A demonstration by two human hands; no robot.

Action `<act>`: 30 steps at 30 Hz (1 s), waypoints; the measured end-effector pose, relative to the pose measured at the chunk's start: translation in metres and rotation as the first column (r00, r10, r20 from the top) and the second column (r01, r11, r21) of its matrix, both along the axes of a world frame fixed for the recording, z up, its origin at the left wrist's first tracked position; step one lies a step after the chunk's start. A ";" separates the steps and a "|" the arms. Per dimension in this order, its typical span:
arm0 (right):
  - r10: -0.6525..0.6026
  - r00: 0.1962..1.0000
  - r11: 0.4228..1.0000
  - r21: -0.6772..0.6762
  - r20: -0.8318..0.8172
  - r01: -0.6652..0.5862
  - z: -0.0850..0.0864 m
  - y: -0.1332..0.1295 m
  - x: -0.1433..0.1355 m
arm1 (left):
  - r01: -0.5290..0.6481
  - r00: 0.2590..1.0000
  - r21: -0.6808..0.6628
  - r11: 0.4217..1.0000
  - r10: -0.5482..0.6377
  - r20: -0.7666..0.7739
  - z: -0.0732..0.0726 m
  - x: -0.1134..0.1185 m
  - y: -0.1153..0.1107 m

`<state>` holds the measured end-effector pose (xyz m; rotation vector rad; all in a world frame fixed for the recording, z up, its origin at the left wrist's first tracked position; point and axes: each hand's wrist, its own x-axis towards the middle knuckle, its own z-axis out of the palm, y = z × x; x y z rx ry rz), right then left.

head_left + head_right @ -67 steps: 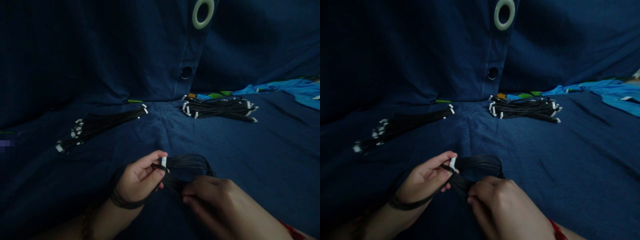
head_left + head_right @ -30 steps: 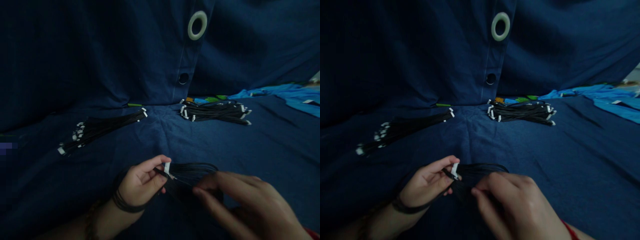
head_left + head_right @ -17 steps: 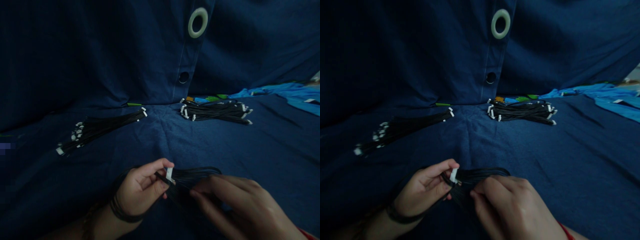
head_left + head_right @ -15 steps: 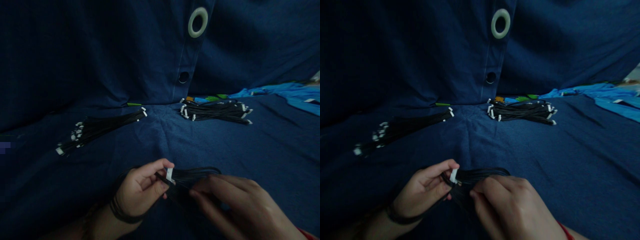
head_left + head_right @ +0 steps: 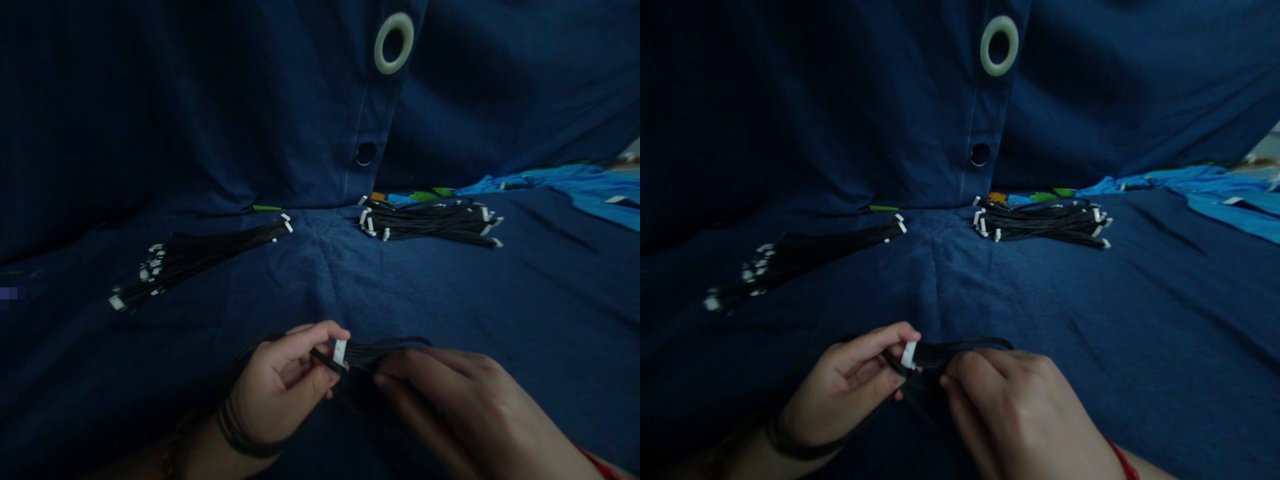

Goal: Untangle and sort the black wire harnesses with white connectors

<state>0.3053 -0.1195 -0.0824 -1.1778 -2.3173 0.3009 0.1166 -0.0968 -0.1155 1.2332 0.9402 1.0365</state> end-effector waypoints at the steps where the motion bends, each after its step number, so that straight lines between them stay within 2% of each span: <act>1: 0.000 1.000 1.000 -0.023 0.008 0.000 -0.001 0.000 0.000 | -0.001 1.000 0.009 1.000 0.001 0.003 0.000 0.000 0.000; 11: 0.041 0.999 0.999 0.026 -0.002 -0.041 -0.005 0.003 -0.003 | 0.030 0.995 0.015 0.999 -0.029 -0.093 0.006 0.001 -0.002; 17: 0.053 0.998 0.998 0.014 0.026 -0.053 -0.002 0.002 0.000 | 0.037 0.993 0.017 0.999 -0.035 -0.117 0.005 0.001 -0.002; 25: 0.036 0.999 0.995 0.089 -0.004 -0.035 -0.007 0.001 -0.007 | 0.078 0.988 -0.002 0.997 -0.077 -0.131 0.004 0.001 -0.004; 27: 0.027 1.000 0.998 0.050 -0.003 -0.027 -0.006 0.001 -0.007 | 0.070 0.993 -0.044 0.997 -0.074 -0.096 0.004 0.002 -0.002; 30: 0.012 0.999 0.995 -0.099 -0.031 -0.015 0.001 0.009 0.001 | 0.021 0.999 -0.152 0.988 -0.027 -0.038 0.005 0.003 0.003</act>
